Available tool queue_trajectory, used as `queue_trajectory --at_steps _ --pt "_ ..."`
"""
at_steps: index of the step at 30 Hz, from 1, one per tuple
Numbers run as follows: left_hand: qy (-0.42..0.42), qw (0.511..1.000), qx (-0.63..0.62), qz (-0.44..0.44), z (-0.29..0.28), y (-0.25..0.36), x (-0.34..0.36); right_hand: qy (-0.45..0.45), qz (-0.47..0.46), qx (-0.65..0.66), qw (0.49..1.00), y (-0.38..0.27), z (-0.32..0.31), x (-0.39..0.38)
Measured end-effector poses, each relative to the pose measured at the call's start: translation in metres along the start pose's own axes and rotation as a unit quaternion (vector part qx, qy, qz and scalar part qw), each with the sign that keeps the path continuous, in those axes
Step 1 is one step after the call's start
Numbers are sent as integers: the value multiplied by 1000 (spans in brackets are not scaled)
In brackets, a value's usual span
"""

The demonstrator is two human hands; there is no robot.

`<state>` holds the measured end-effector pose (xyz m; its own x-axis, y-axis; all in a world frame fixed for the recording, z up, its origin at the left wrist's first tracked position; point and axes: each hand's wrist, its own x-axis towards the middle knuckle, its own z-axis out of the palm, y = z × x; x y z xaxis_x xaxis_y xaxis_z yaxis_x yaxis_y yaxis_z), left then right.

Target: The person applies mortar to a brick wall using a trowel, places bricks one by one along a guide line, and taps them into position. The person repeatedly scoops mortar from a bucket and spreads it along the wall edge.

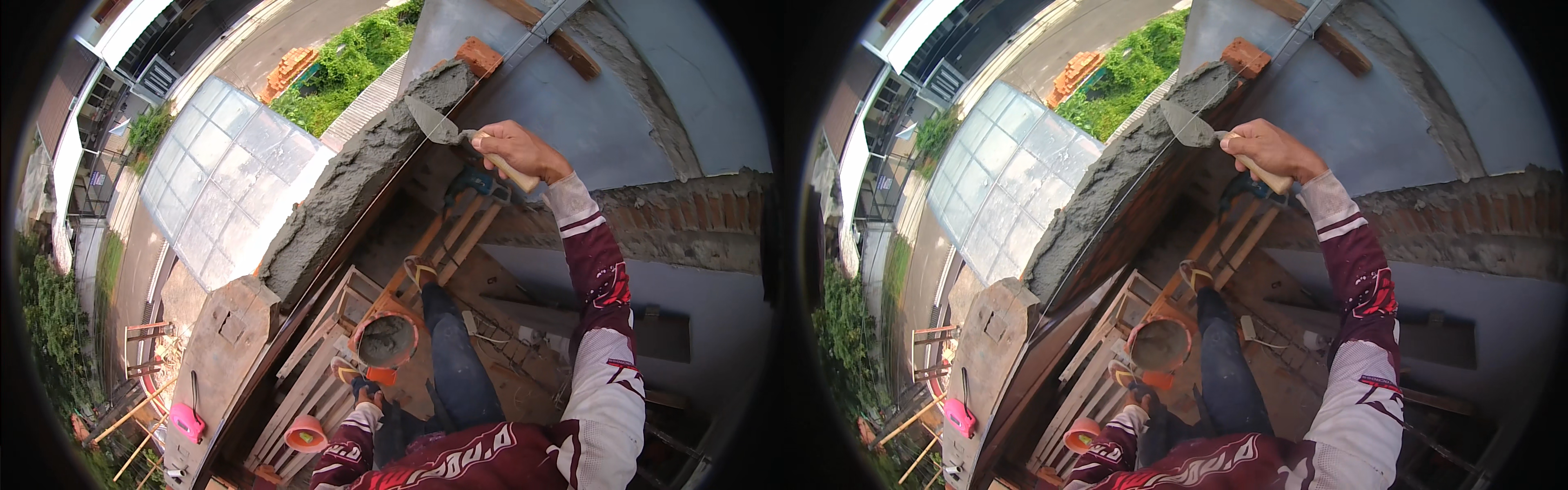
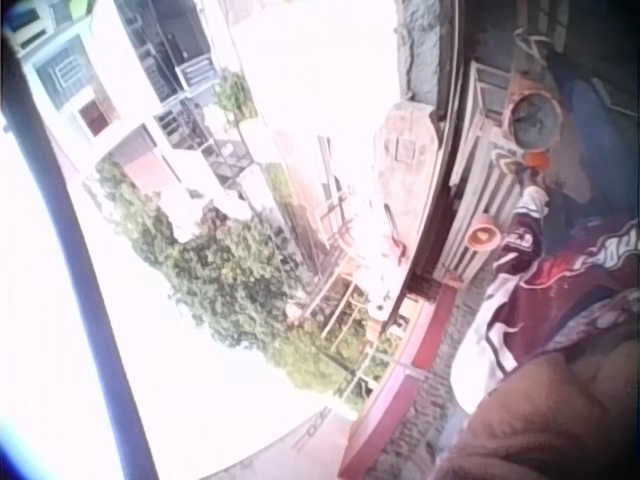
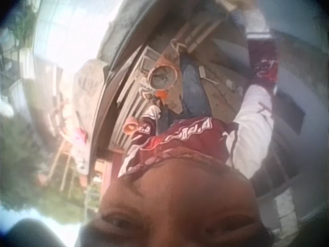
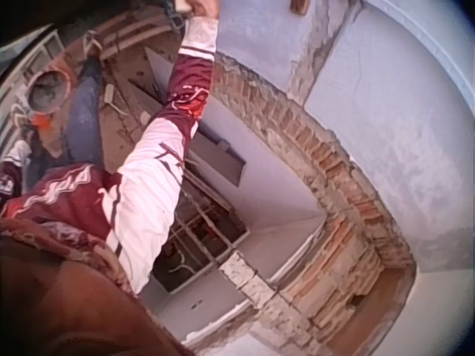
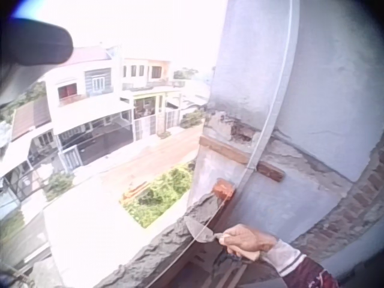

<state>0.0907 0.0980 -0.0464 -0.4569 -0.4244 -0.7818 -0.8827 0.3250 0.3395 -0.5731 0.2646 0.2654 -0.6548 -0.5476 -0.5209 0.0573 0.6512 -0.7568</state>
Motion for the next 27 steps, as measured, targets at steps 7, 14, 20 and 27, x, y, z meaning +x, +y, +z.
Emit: queue_trajectory --at_steps 7,14,20,27 --pt "-8 990 -138 6 41 -76 29 91 -102 -389 911 -37 51 -18" --pt "-28 998 -48 -8 4 -12 9 193 -12 -473 860 3 -11 15" --pt "19 999 -40 23 22 -13 7 256 51 -474 841 6 -56 40" --pt "-5 1000 -17 -12 10 4 -2 325 -10 -554 767 16 -36 65"
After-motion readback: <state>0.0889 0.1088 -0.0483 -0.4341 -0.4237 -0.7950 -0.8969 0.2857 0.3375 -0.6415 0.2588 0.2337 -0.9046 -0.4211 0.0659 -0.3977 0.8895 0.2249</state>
